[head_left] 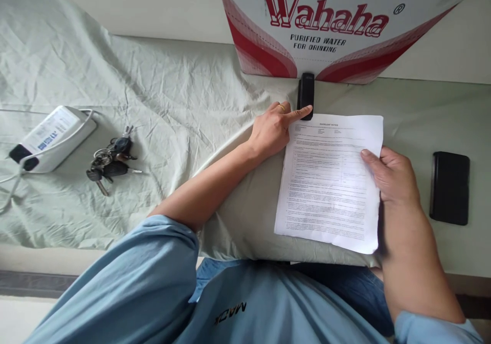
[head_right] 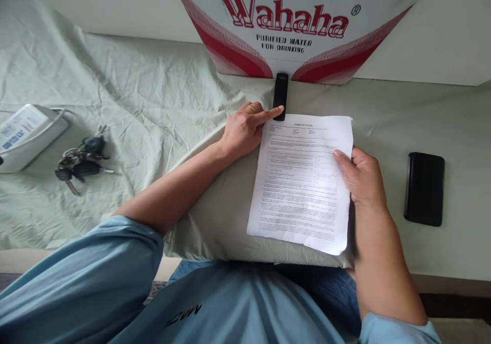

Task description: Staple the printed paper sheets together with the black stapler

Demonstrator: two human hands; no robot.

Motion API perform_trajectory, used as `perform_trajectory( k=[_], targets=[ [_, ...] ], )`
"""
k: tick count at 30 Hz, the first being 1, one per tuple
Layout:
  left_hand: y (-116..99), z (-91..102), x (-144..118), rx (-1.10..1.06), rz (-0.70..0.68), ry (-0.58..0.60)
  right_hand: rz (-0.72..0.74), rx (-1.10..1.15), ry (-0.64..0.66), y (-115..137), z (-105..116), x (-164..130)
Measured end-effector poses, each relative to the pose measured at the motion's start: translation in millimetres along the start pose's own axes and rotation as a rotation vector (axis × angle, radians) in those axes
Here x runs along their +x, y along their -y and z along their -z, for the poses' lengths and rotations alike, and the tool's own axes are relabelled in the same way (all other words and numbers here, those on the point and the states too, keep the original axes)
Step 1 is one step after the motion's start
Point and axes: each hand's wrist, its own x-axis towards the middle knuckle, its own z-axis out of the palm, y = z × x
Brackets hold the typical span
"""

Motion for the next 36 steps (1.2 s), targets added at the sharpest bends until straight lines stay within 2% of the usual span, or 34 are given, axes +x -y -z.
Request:
perform_trajectory(
  k=[5,8,12,17,21,23,29,36],
  targets=[
    [8.3,1.8,8.0,-0.138,-0.056,0.009,-0.073,0.007,0.124,8.5,7.8,-4.4],
    [13.7,6.0,12.9,-0.290,-0.023,-0.015,-0.087,-0.018,0.187,13.7,16.8,-7.8],
    [2.6,14.0,13.3,-0.493,0.098,-0.036,0.031,0.028,0.090,13.2,21.5,-9.0],
    [-16.3,27.7,9.7,-0.710,0.177,0.066,0.127,0.081,-0.002,5.5,15.2,-4.5],
    [-10.9,36.3,12.1,-0.633,0.163,0.266,0.123,0.087,-0.041,-1.0,9.6,-0.2],
    [-6.1,37.8,14.3,-0.572,0.144,0.314,0.132,0.098,-0.067,-3.2,6.9,2.4],
    [-5.7,34.5,15.5,-0.528,0.157,0.247,0.167,0.146,-0.178,-7.0,4.3,14.0],
    [-9.3,35.5,10.7,-0.565,0.196,0.207,0.308,-0.063,-0.247,-5.8,21.3,16.5]
  ],
)
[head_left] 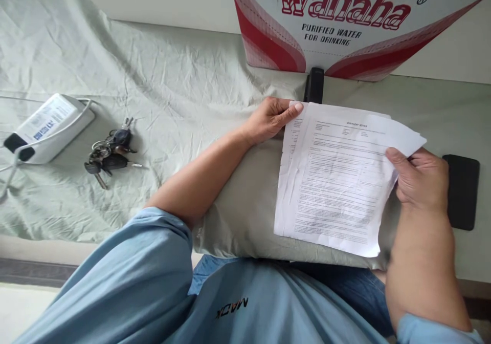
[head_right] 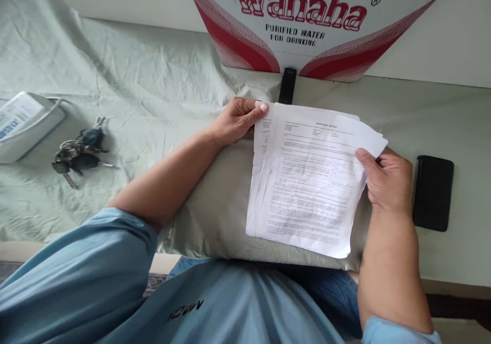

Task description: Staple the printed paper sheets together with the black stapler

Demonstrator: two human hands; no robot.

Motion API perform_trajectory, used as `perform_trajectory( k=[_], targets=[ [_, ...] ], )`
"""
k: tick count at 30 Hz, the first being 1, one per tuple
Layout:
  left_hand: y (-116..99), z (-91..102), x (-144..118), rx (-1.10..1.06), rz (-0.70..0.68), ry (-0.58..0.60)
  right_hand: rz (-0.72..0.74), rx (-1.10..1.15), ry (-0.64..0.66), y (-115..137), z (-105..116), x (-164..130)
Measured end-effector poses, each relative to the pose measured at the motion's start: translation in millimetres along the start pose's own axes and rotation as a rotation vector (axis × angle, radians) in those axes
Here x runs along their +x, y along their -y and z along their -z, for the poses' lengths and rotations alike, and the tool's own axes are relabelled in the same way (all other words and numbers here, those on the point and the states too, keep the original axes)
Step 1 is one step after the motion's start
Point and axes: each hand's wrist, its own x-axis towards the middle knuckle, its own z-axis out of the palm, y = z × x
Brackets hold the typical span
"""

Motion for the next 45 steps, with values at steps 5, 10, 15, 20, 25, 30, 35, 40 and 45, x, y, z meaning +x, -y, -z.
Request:
perform_trajectory(
  k=[5,10,15,20,25,30,35,40,45],
  targets=[
    [1.9,-2.0,0.3,-0.025,0.027,-0.017,0.097,-0.071,-0.029,-2.1,11.5,5.3],
    [3.8,0.7,1.3,-0.004,0.040,0.004,0.129,-0.103,0.034,0.0,9.1,-0.9],
    [5.1,3.0,4.4,0.034,0.000,0.013,0.086,-0.041,-0.034,3.2,-2.0,0.0],
    [1.4,-1.0,2.9,-0.039,-0.010,-0.009,0.085,0.004,-0.253,-7.4,0.7,19.5],
    [-3.7,-4.3,-1.1,-0.076,-0.009,0.000,0.063,0.087,-0.261,-14.1,-0.7,22.3],
    [-1.2,-12.6,-6.6,-0.182,0.013,0.001,0.035,0.166,-0.207,-3.5,-14.9,6.4],
    [-5.3,-23.6,-12.2,-0.246,0.017,0.089,0.006,0.163,-0.163,7.3,-21.1,-4.3],
    [-15.7,-26.3,-14.0,-0.184,0.024,0.196,-0.021,0.229,-0.119,12.3,-26.7,-10.2],
    [-9.6,-28.7,-13.9,-0.087,0.006,0.158,-0.003,0.256,-0.054,14.2,-24.2,-10.4]
  ],
)
